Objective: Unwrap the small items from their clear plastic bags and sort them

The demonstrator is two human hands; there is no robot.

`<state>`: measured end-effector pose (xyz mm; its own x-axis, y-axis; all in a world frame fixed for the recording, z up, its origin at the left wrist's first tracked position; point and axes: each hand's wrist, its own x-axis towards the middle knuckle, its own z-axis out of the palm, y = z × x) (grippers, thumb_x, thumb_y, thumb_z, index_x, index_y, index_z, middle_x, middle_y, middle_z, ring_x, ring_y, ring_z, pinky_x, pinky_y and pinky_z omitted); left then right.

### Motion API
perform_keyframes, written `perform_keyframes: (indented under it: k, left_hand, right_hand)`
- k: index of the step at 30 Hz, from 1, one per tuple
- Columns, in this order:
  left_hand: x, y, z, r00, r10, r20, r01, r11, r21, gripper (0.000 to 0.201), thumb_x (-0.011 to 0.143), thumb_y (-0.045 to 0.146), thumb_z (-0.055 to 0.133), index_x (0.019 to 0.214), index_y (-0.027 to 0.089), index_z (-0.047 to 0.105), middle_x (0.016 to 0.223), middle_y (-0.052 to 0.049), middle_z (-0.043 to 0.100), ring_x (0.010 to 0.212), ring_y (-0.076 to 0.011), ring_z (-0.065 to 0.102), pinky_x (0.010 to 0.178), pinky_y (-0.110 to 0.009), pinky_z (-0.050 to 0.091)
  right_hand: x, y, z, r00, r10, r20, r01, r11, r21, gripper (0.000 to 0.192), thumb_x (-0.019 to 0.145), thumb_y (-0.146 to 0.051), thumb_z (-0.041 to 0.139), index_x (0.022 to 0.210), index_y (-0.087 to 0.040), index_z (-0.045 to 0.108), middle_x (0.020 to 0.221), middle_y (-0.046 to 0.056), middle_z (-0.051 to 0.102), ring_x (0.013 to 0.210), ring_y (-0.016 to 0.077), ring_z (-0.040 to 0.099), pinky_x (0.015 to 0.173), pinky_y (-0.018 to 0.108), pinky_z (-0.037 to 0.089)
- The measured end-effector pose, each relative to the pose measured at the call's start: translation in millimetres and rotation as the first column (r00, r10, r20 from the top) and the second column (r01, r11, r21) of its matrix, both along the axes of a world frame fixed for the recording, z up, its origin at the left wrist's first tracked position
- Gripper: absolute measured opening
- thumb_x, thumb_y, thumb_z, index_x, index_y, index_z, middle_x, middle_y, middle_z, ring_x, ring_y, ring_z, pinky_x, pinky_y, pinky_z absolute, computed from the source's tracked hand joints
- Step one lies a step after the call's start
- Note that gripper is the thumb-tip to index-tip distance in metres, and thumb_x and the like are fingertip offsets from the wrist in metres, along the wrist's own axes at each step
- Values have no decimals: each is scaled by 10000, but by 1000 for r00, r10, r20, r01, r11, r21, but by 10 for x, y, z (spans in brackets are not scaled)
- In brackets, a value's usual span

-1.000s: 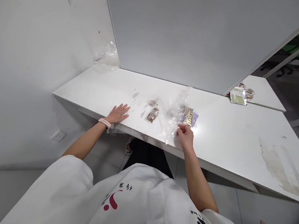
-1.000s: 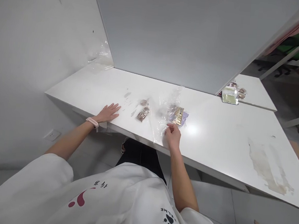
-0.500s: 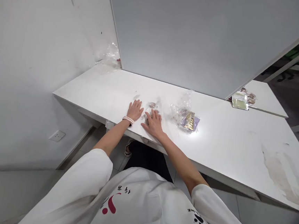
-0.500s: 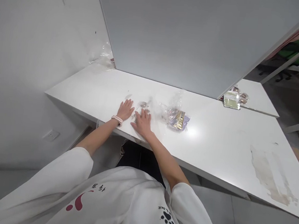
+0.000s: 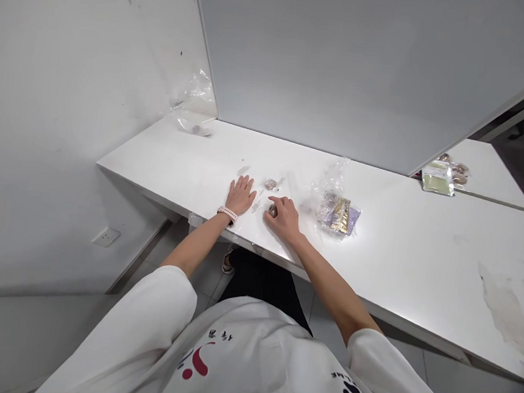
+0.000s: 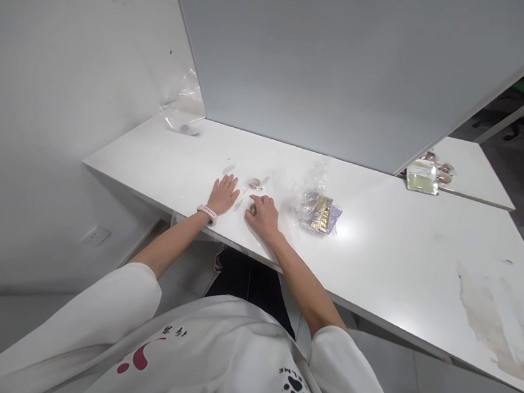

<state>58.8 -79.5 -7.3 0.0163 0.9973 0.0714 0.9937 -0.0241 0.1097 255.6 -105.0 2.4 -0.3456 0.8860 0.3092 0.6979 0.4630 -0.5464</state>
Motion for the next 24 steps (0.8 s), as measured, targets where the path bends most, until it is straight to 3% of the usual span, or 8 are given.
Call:
perform_keyframes:
  k: [5, 7, 11, 15, 18, 21, 24]
  left_hand:
    - [8, 10, 6, 1000, 4, -3, -4, 1000, -2, 629, 1033, 407, 192, 1572, 111, 324, 1664, -102, 237, 1552, -277, 169, 1258, -508, 131]
    - [9, 11, 17, 1000, 4, -1, -4, 1000, -10, 633, 1034, 409, 184, 1575, 107, 317, 1666, -101, 229, 1553, -278, 165, 1260, -510, 124]
    - [13, 11, 31, 1000, 13, -3, -13, 1000, -27, 631, 1032, 407, 189, 1578, 113, 312, 1669, -92, 218, 1555, -269, 162, 1263, -498, 120]
    - [16, 15, 22, 1000, 17, -14, -17, 1000, -10, 625, 1027, 402, 208, 1567, 116, 341, 1662, -90, 243, 1550, -269, 182, 1261, -500, 138]
    - [-1, 26, 6, 1000, 17, -12, -17, 1000, 2, 619, 1022, 400, 229, 1562, 124, 354, 1657, -91, 257, 1547, -272, 193, 1259, -508, 146]
    - [-29, 47, -11, 1000, 6, -14, -6, 1000, 15, 630, 1022, 414, 215, 1563, 122, 353, 1655, -95, 260, 1546, -274, 197, 1258, -509, 146]
    - [-41, 60, -30, 1000, -7, -27, 8, 1000, 30, 644, 1018, 423, 191, 1560, 119, 356, 1652, -99, 269, 1545, -276, 202, 1255, -512, 158]
  right_hand:
    - [-167, 383, 380, 988, -130, -85, 131, 991, 2, 486, 867, -293, 546, 1339, -182, 559, 1109, 110, 564, 1044, 252, 487, 911, 370, 430]
    - [-288, 587, 440, 987, -156, -34, 155, 987, -28, 492, 888, -281, 512, 1367, -171, 533, 1181, 133, 546, 1113, 271, 453, 928, 382, 422]
    - [-428, 810, 317, 985, -72, 154, 89, 990, -105, 572, 884, -325, 565, 1434, -181, 504, 1276, 161, 529, 1178, 323, 413, 991, 462, 379]
    - [-441, 825, 209, 980, 98, 174, -64, 980, -189, 581, 868, -288, 605, 1442, -252, 523, 1285, 150, 550, 1188, 332, 466, 1013, 483, 385]
    - [-462, 831, 278, 980, 172, 98, -138, 949, -284, 554, 831, -226, 647, 1381, -231, 586, 1289, 155, 566, 1176, 318, 523, 1004, 461, 419]
    - [-405, 859, 448, 985, 172, -16, -167, 923, -346, 514, 778, -215, 709, 1289, -210, 654, 1128, 100, 660, 1039, 251, 603, 954, 400, 480]
    - [-43, 882, 687, 935, 118, -334, -252, 886, -390, 454, 815, -316, 694, 1261, -240, 669, 969, 26, 698, 858, 168, 626, 793, 310, 558]
